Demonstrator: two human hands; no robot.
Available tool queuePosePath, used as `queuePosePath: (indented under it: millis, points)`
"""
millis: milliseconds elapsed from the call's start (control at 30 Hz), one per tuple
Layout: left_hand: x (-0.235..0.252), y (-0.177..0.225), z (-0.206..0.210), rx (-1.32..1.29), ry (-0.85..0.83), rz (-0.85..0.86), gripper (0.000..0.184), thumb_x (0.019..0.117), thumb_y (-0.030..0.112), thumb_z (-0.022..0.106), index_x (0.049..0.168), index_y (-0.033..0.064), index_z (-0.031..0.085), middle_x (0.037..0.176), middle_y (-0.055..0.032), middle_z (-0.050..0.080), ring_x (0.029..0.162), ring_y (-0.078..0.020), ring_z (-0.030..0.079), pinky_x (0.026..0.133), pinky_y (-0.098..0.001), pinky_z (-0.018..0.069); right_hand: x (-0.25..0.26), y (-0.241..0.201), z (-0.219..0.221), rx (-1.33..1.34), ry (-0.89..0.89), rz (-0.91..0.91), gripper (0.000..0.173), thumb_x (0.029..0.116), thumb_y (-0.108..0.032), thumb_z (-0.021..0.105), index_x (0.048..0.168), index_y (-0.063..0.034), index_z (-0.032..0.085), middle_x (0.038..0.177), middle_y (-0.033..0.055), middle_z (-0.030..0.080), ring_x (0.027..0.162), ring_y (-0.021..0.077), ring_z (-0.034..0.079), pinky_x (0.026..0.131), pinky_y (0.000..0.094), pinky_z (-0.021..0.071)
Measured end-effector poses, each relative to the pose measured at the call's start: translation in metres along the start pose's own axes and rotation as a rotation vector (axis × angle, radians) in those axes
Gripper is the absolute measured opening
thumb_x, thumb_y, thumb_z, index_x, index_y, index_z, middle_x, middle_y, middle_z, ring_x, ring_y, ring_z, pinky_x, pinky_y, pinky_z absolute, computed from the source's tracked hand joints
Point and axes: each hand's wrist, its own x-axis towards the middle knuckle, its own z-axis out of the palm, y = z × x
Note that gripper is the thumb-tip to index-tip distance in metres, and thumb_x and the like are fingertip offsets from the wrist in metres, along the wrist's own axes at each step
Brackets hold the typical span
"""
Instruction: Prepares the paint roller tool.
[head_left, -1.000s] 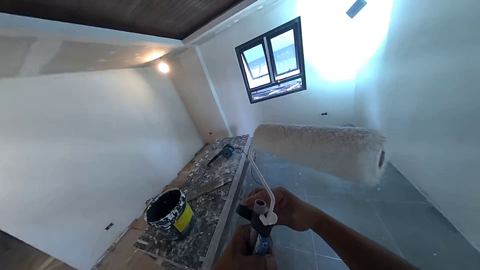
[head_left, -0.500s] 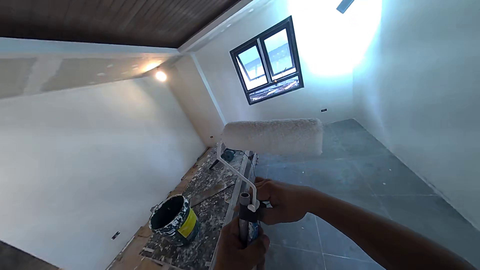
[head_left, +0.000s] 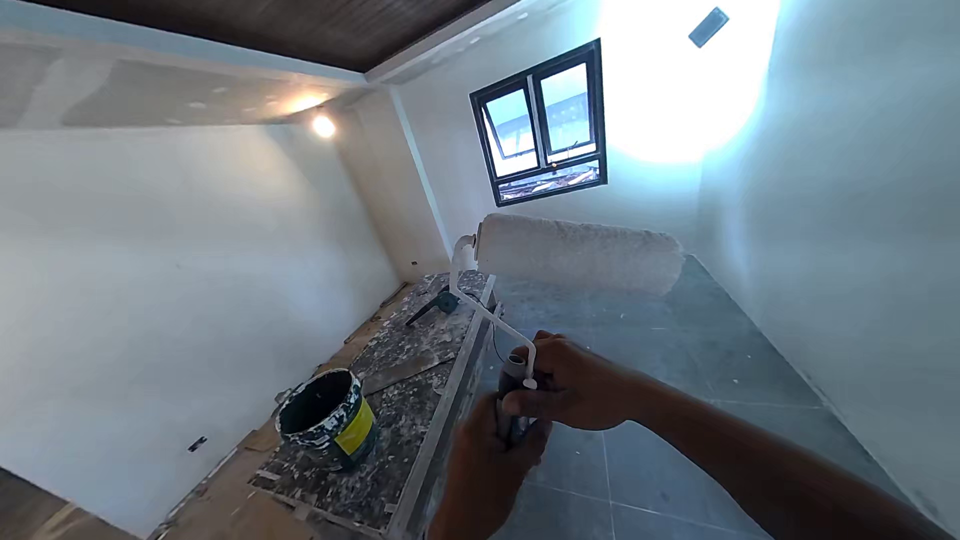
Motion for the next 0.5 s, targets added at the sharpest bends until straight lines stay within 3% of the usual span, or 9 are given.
queuePosePath:
  millis: [67, 133, 233, 300, 367, 433, 500]
  points:
    - [-0.001, 0.003, 0.000, -0.048, -0.010, 0.008, 0.036, 0.0878, 0.020, 0.083, 0.112, 0.0036, 0.062, 0.077, -0.0044, 0.072, 0.060, -0.0207, 0.072, 0.053, -0.0361, 0.0648, 0.001, -0.005, 0.003, 0.015, 0.040, 0.000, 0.032, 0.0998, -0.047, 0.065, 0.097, -0.0154, 0.071, 0.074, -0.0100, 0.062, 0.070, -0.0002, 0.056, 0.078, 0.0263, 0.0469]
    - [-0.005, 0.010, -0.005, -0.169, -0.075, -0.005, 0.038, 0.0867, 0.018, 0.084, 0.111, 0.0007, 0.061, 0.079, -0.0092, 0.072, 0.060, -0.0231, 0.071, 0.053, -0.0367, 0.0644, 0.002, -0.011, 0.005, 0.081, 0.062, -0.051, 0.029, 0.0991, -0.041, 0.068, 0.094, -0.0125, 0.071, 0.073, -0.0082, 0.062, 0.066, -0.0002, 0.056, 0.065, 0.0210, 0.0485]
    - [-0.012, 0.012, -0.023, -0.376, -0.313, 0.010, 0.045, 0.0846, 0.016, 0.085, 0.119, -0.0008, 0.061, 0.086, -0.0127, 0.075, 0.068, -0.0220, 0.074, 0.059, -0.0348, 0.0644, 0.004, -0.022, 0.005, 0.258, 0.034, -0.093, 0.024, 0.1001, -0.030, 0.069, 0.097, -0.0057, 0.070, 0.074, -0.0023, 0.067, 0.062, 0.0027, 0.063, 0.057, 0.0195, 0.0560]
    - [-0.017, 0.006, -0.032, -0.505, -0.497, -0.016, 0.051, 0.0861, 0.015, 0.083, 0.129, 0.0028, 0.058, 0.097, -0.0150, 0.077, 0.079, -0.0229, 0.076, 0.066, -0.0330, 0.0647, 0.004, -0.027, 0.004, 0.324, 0.034, -0.092, 0.022, 0.1008, -0.025, 0.068, 0.096, -0.0038, 0.068, 0.070, -0.0016, 0.064, 0.058, 0.0022, 0.060, 0.053, 0.0178, 0.0528]
    - [-0.028, -0.002, -0.029, -0.601, -0.539, -0.059, 0.046, 0.0913, 0.017, 0.078, 0.132, 0.0062, 0.059, 0.100, -0.0150, 0.077, 0.078, -0.0217, 0.077, 0.059, -0.0291, 0.0630, 0.002, -0.026, 0.004, 0.340, 0.051, -0.084, 0.019, 0.1004, -0.021, 0.068, 0.096, -0.0032, 0.068, 0.070, -0.0015, 0.063, 0.059, 0.0018, 0.057, 0.053, 0.0169, 0.0485]
    - [-0.038, -0.001, -0.022, -0.548, -0.418, -0.065, 0.038, 0.0945, 0.020, 0.074, 0.126, 0.0037, 0.060, 0.089, -0.0105, 0.076, 0.067, -0.0162, 0.073, 0.050, -0.0261, 0.0585, 0.001, -0.022, 0.005, 0.297, 0.075, -0.075, 0.022, 0.1008, -0.026, 0.068, 0.096, -0.0044, 0.069, 0.073, -0.0016, 0.065, 0.062, 0.0023, 0.059, 0.056, 0.0185, 0.0504]
    - [-0.041, 0.003, -0.021, -0.447, -0.311, -0.065, 0.038, 0.0944, 0.021, 0.075, 0.123, 0.0014, 0.060, 0.082, -0.0065, 0.073, 0.059, -0.0123, 0.068, 0.047, -0.0261, 0.0563, 0.000, -0.017, 0.005, 0.149, 0.095, -0.071, 0.032, 0.1010, -0.041, 0.065, 0.100, -0.0103, 0.073, 0.082, -0.0054, 0.068, 0.075, 0.0016, 0.062, 0.072, 0.0236, 0.0537]
